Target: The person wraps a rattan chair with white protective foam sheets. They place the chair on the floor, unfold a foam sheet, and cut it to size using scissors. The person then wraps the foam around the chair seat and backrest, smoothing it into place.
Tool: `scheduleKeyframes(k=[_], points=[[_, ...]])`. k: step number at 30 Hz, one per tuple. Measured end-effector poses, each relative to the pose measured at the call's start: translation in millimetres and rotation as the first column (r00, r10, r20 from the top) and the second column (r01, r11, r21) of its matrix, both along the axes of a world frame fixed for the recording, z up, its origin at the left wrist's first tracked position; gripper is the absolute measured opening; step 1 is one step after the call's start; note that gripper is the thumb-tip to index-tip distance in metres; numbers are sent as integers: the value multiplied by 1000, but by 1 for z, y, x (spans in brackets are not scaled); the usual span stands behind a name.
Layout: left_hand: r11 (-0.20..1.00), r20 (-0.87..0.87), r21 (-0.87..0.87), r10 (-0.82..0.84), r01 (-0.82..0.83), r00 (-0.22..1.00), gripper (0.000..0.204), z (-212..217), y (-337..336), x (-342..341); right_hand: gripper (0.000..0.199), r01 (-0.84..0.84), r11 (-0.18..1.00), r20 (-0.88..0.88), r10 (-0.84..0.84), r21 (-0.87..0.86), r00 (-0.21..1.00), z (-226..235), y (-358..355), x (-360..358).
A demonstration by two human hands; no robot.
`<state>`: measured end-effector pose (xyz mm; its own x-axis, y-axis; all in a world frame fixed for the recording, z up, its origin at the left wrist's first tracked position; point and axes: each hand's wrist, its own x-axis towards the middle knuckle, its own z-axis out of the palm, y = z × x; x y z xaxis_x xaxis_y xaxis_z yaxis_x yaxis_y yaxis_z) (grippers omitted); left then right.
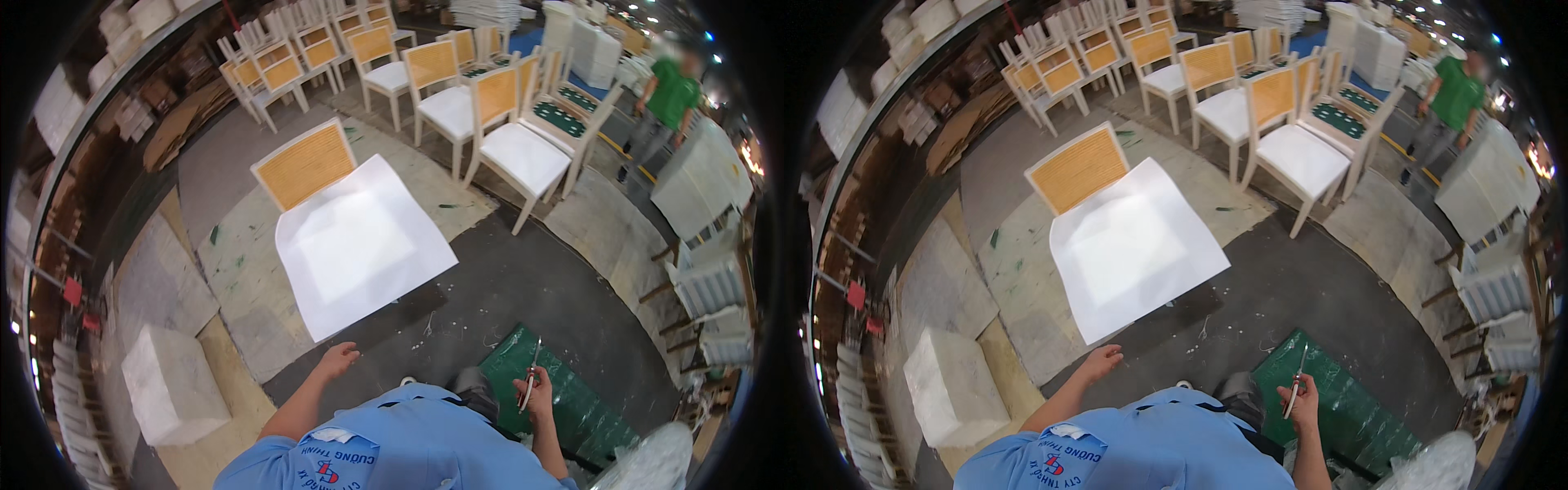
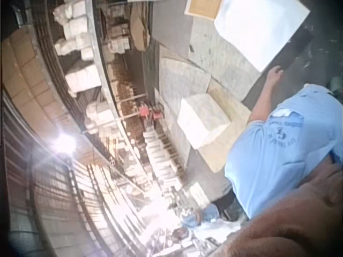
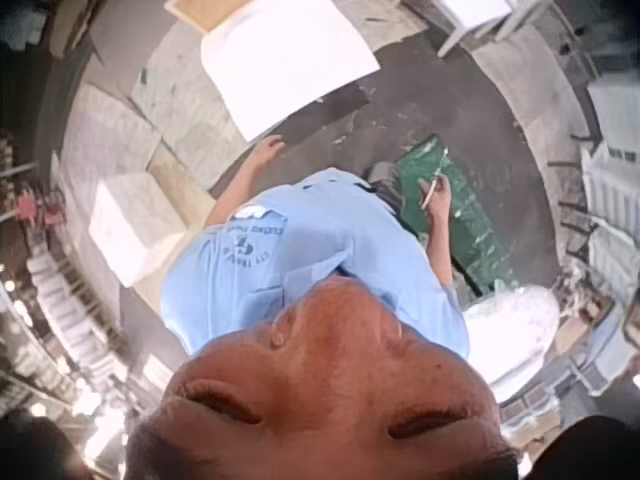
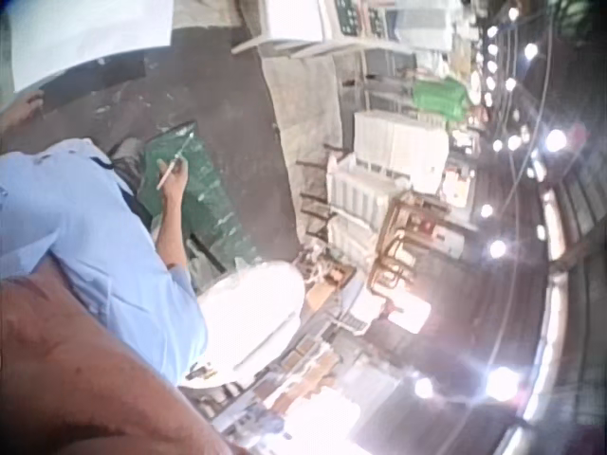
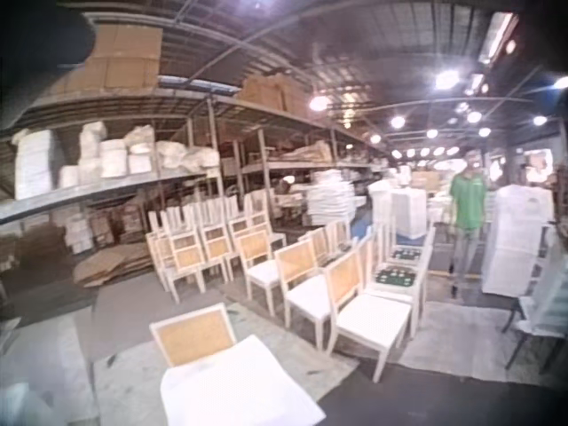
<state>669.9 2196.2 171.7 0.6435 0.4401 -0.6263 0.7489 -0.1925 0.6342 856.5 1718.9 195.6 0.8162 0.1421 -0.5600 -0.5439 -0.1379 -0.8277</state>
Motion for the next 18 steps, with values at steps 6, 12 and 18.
scheduleKeyframes(k=[6, 12, 18], points=[[945, -216, -17, 315, -326, 924, 49, -2, 27, -9, 52, -309, 941, 18, 314, -138, 949, -16, 56, 112], [864, -311, -196, 393, -463, 865, 34, 0, 10, -32, 46, -378, 925, 34, 379, -41, 925, -26, 140, 246], [566, -321, -208, 731, -798, 602, 38, 0, 10, -13, 49, -487, 873, 82, 486, -5, 870, -21, 270, 328]])
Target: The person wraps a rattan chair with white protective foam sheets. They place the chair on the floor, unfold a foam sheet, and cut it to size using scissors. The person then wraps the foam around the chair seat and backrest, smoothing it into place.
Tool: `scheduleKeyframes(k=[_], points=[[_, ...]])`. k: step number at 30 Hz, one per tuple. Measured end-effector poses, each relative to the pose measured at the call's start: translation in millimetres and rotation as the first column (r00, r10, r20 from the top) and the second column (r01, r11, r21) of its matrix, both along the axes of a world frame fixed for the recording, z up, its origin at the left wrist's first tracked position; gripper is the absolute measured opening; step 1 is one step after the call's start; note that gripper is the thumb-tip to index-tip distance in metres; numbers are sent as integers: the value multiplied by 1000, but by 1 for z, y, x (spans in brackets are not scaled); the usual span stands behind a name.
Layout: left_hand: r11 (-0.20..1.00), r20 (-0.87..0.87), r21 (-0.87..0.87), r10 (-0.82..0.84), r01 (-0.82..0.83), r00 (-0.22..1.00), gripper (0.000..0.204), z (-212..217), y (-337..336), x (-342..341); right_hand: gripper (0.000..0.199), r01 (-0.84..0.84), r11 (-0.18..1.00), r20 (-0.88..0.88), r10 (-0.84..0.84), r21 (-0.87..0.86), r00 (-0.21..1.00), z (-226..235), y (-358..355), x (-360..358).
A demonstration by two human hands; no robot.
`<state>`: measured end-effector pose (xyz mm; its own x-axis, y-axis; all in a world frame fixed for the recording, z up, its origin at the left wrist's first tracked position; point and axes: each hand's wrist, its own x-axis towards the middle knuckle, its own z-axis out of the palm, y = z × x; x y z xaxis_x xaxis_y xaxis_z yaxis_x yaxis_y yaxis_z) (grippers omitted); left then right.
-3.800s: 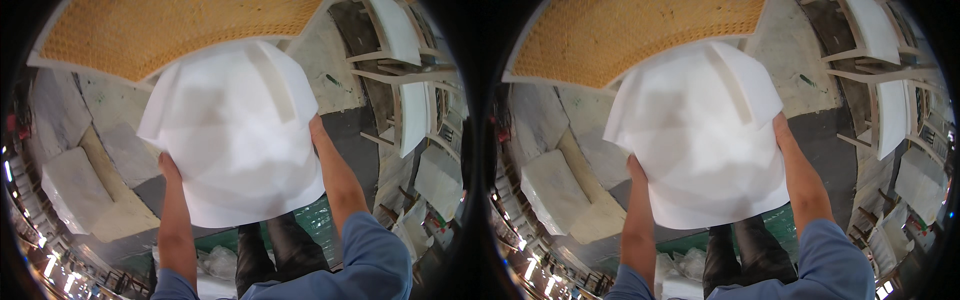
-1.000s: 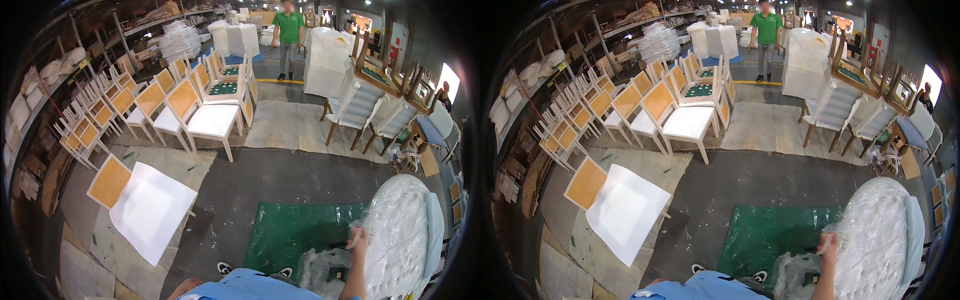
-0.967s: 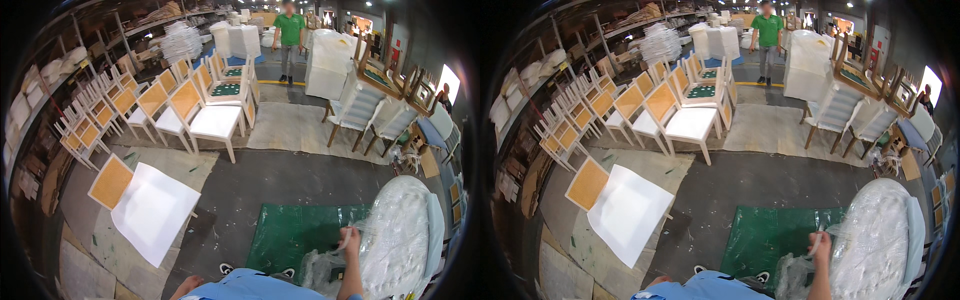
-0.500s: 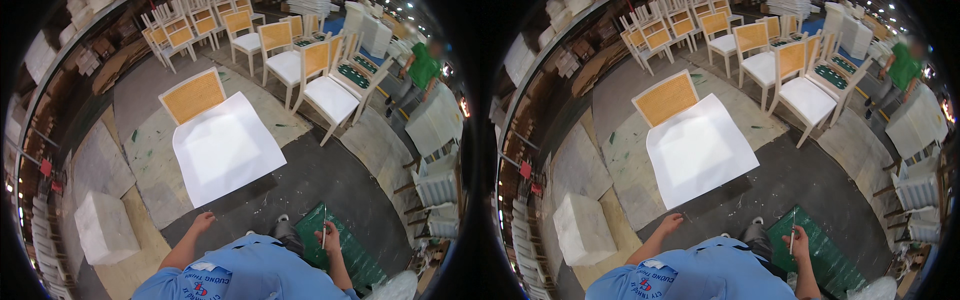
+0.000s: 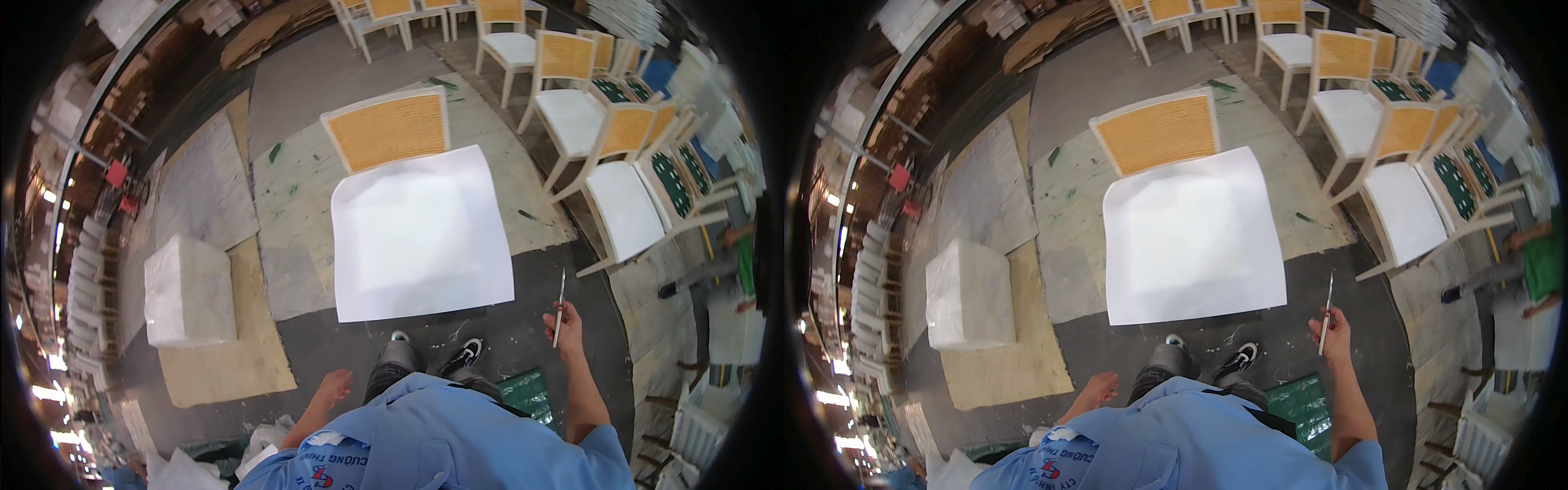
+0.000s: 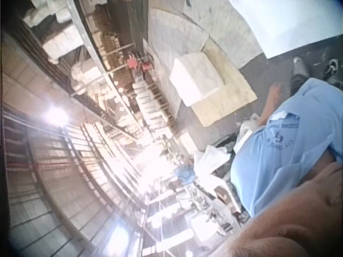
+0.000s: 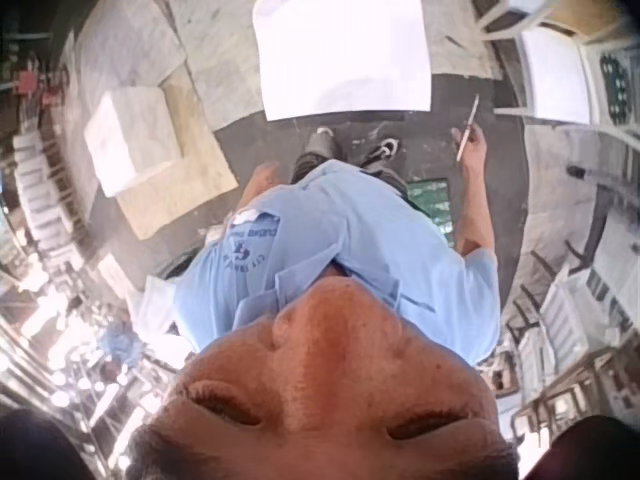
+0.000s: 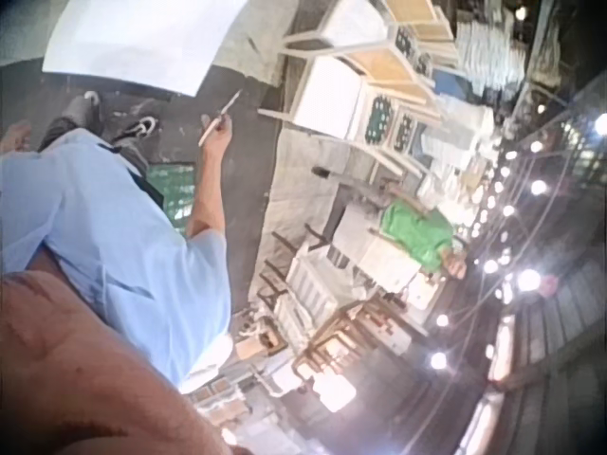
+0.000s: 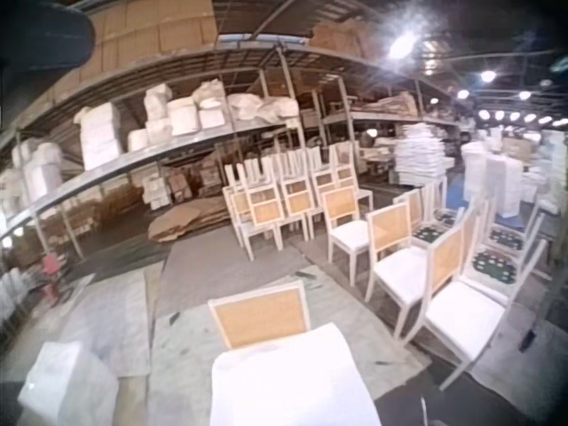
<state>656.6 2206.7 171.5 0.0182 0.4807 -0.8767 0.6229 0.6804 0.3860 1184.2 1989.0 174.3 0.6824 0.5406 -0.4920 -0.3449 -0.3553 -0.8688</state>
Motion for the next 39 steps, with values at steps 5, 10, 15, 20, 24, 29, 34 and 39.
scheduleKeyframes(k=[5, 10, 15, 20, 24, 29, 34, 39], points=[[952, 98, -26, 306, -305, 947, 51, -25, 77, 14, 50, -33, 999, 8, 33, -33, 999, -12, 102, -11], [891, 544, 16, 374, -455, 751, 57, -73, 255, 57, 49, -133, 987, -68, 127, -93, 990, -48, 157, -49], [905, 636, 37, 306, -424, 709, 84, -105, 448, 142, 44, -204, 962, -105, 187, -181, 977, -73, 187, -79], [814, 486, -250, 574, -525, 659, 107, -130, 543, 217, 42, -260, 933, -11, 265, -248, 964, -67, 201, -76], [702, 435, -370, 710, -608, 554, 91, -174, 557, 248, 43, -270, 911, 49, 299, -311, 953, -57, 200, -57], [649, 450, -430, 757, -627, 474, 43, -224, 524, 239, 42, -390, 886, -3, 402, -249, 915, -58, 238, -42], [647, 430, -446, 761, -618, 486, 38, -255, 448, 277, 45, -601, 696, 337, 717, -393, 610, -88, 333, 3], [585, 389, -389, 805, -712, 449, 40, -264, 408, 291, 43, -785, 524, 453, 818, -330, 355, -140, 488, -4]])
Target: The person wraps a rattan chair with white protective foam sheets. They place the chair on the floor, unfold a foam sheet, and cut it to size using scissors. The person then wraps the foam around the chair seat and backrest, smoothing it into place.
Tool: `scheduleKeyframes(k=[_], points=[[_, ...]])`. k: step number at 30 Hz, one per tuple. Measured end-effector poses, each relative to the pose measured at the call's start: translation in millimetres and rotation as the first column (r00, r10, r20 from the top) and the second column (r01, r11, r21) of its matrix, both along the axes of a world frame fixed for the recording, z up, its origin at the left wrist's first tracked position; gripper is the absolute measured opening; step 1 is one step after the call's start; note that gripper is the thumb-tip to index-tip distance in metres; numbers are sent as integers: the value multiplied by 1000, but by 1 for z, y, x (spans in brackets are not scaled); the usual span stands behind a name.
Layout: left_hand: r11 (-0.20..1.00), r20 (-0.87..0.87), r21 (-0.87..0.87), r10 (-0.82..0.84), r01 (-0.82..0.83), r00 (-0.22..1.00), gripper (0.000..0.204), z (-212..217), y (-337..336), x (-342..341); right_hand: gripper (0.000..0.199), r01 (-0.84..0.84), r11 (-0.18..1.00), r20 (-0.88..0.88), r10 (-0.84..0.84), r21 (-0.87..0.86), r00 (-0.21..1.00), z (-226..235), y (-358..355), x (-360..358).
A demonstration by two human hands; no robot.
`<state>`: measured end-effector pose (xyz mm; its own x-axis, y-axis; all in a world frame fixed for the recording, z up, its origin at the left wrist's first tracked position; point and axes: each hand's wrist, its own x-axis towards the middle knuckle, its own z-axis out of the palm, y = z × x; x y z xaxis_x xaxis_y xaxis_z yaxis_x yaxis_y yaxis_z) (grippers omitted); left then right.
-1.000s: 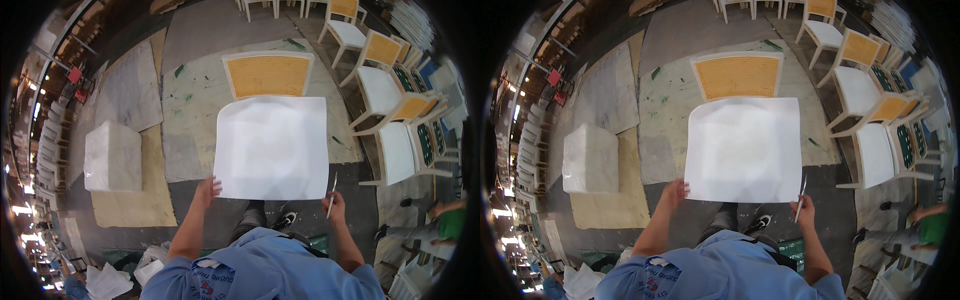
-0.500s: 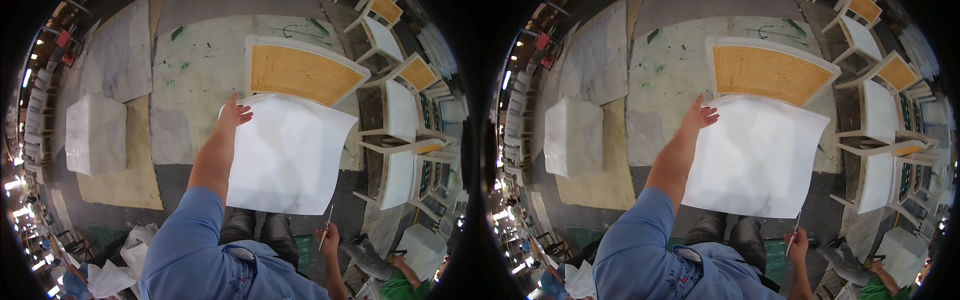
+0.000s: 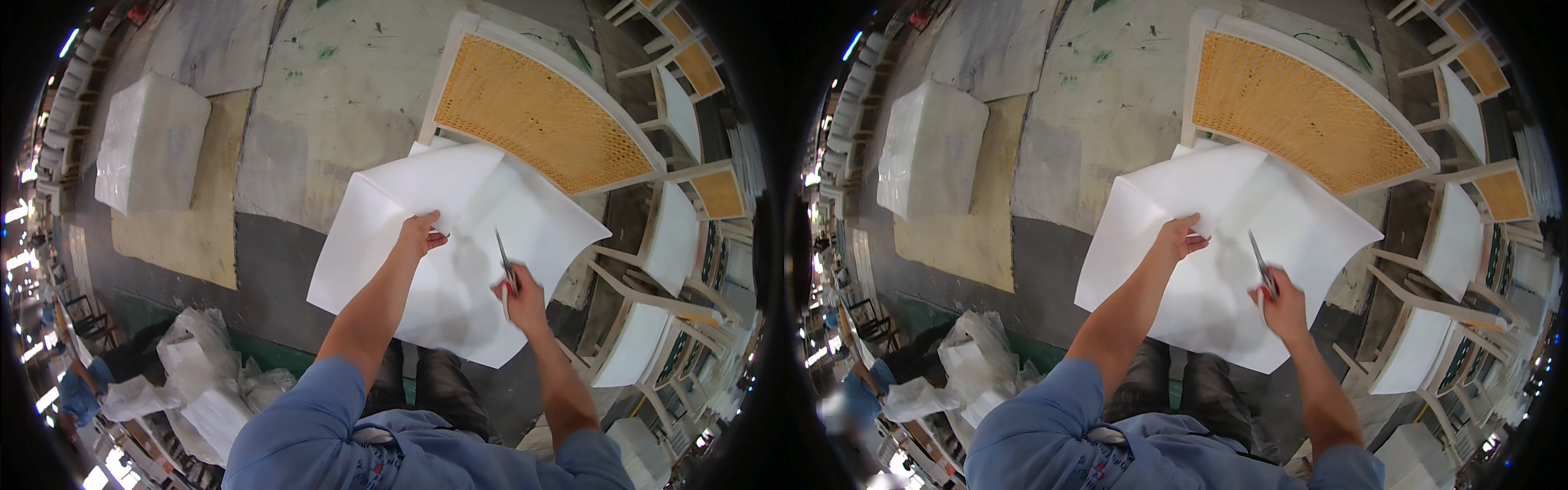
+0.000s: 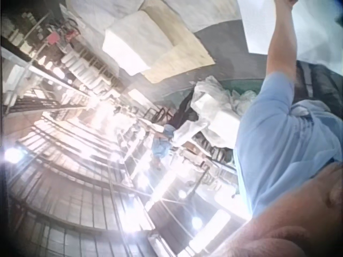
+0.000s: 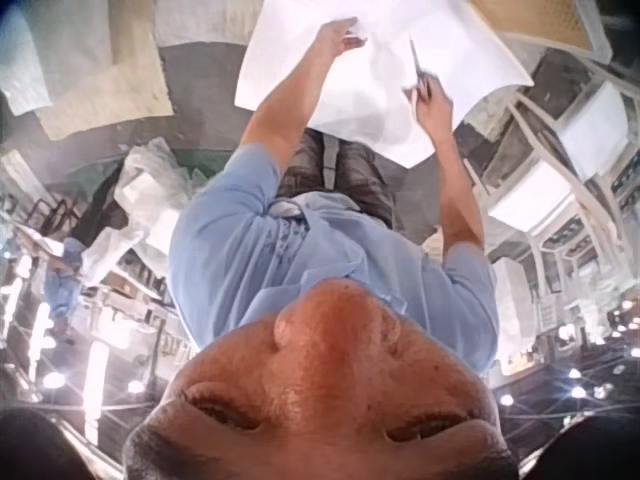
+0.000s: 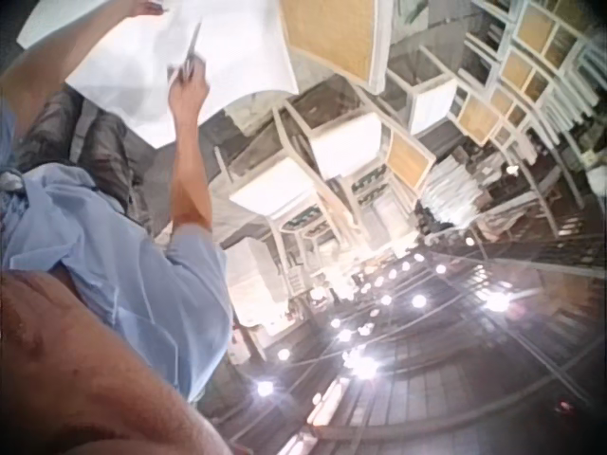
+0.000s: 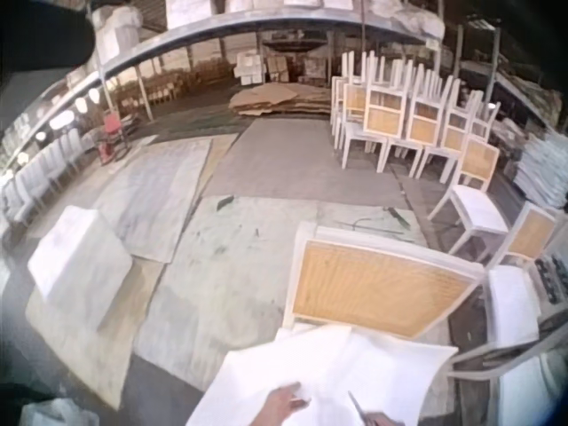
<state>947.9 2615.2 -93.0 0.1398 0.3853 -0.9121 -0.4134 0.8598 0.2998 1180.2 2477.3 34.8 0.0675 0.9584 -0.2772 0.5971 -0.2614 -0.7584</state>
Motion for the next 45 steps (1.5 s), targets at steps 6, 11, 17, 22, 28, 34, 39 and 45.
scheduleKeyframes(k=[6, 11, 17, 22, 28, 34, 39, 45], points=[[998, -45, 51, 50, -48, 998, 46, -10, -13, -3, 41, -178, 963, 43, 173, 202, 984, -36, 171, -80], [998, -123, 31, 62, -59, 990, 40, -14, -10, 12, 40, -367, 924, 308, 319, 111, 896, -83, 245, -110], [1000, -139, 31, 9, -5, 990, 33, -23, -25, 7, 40, -392, 909, 272, 416, -140, 868, -135, 255, -116], [988, -203, 2, -151, 154, 967, 39, -24, -18, 3, 40, -385, 921, 266, 387, -63, 883, -156, 250, -111], [918, -219, -2, -387, 397, 896, 47, -25, -10, -9, 37, -389, 921, 279, 372, 5, 885, -163, 244, -113], [903, -219, 27, -414, 430, 884, 35, -33, -11, -10, 40, -424, 905, 310, 395, 29, 865, -163, 242, -115], [900, -214, -32, -431, 435, 876, 32, -34, -3, 2, 39, -392, 920, 224, 377, 22, 899, -150, 240, -97], [893, -249, -75, -448, 443, 859, 42, -37, -5, -6, 41, -365, 930, 179, 365, -37, 914, -144, 188, -101]])
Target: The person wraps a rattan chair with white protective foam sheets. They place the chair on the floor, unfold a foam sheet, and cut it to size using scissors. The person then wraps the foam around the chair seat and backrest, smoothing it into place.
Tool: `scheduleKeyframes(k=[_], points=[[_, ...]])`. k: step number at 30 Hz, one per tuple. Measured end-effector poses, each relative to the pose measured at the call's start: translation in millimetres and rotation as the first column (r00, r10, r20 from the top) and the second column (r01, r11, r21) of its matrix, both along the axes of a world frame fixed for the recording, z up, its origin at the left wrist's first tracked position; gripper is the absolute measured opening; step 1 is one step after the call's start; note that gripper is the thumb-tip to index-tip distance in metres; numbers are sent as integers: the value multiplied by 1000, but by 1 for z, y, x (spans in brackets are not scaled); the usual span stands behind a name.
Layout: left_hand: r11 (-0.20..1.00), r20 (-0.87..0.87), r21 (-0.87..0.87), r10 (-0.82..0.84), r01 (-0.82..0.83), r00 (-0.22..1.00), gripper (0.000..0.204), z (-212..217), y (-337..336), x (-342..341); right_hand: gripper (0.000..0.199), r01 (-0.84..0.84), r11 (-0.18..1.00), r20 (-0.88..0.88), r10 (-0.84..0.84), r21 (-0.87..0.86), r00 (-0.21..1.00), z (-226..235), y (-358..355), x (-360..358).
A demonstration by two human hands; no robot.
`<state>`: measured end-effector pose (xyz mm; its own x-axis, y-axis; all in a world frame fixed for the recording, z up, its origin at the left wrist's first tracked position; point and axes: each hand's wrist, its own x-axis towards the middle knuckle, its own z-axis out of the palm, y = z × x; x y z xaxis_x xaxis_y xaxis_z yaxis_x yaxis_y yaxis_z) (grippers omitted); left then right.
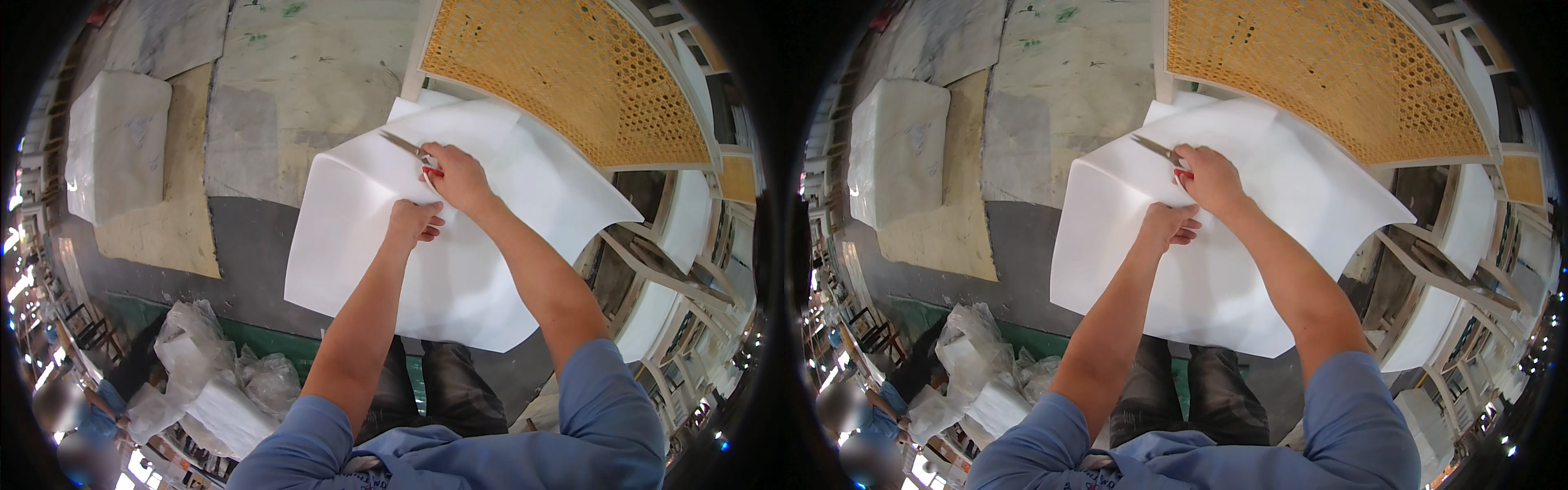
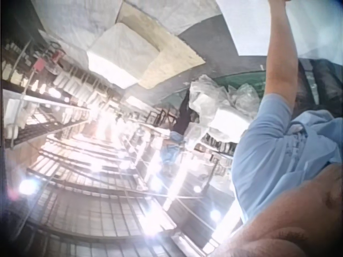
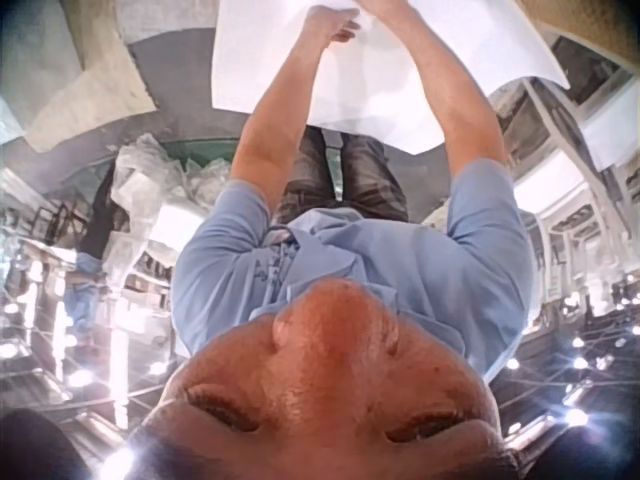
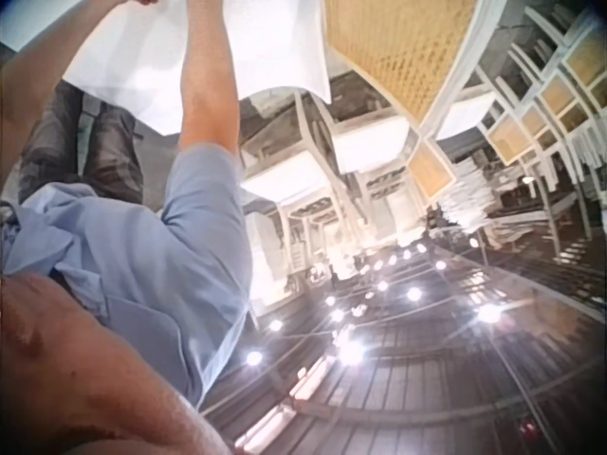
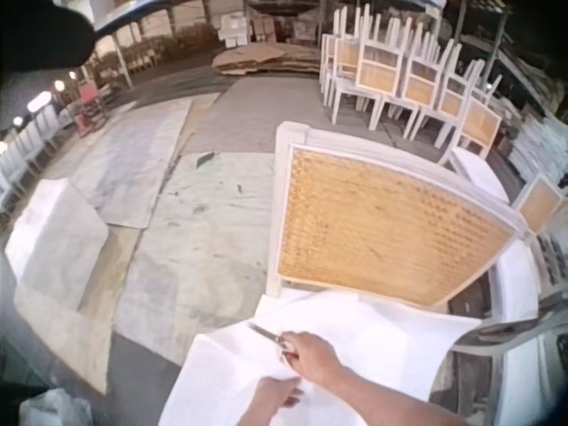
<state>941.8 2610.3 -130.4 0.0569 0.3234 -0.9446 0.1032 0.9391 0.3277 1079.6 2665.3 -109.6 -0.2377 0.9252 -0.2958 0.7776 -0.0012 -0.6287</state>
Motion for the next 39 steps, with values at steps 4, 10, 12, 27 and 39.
scheduleKeyframes(k=[4, 10, 12, 27, 39], points=[[998, 35, 64, -25, 22, 999, 42, 5, 3, 5, 40, 58, 992, -46, -53, 112, 998, -16, -12, 16], [989, -44, 131, 74, -67, 996, 38, 5, -6, 16, 42, 54, 998, -193, -60, -40, 979, -2, -8, 34], [990, -65, 124, 73, -65, 995, 38, 3, -6, 8, 41, 122, 985, -297, -153, -119, 942, 8, -15, 38], [995, 128, 57, 76, -84, 989, 43, 4, -2, 2, 42, 75, 575, -397, -646, -815, 652, 22, -190, 71], [986, 108, 79, 140, -149, 984, 36, 4, -4, 2, 41, 135, 635, -379, -603, -761, 702, 8, -165, 56]])
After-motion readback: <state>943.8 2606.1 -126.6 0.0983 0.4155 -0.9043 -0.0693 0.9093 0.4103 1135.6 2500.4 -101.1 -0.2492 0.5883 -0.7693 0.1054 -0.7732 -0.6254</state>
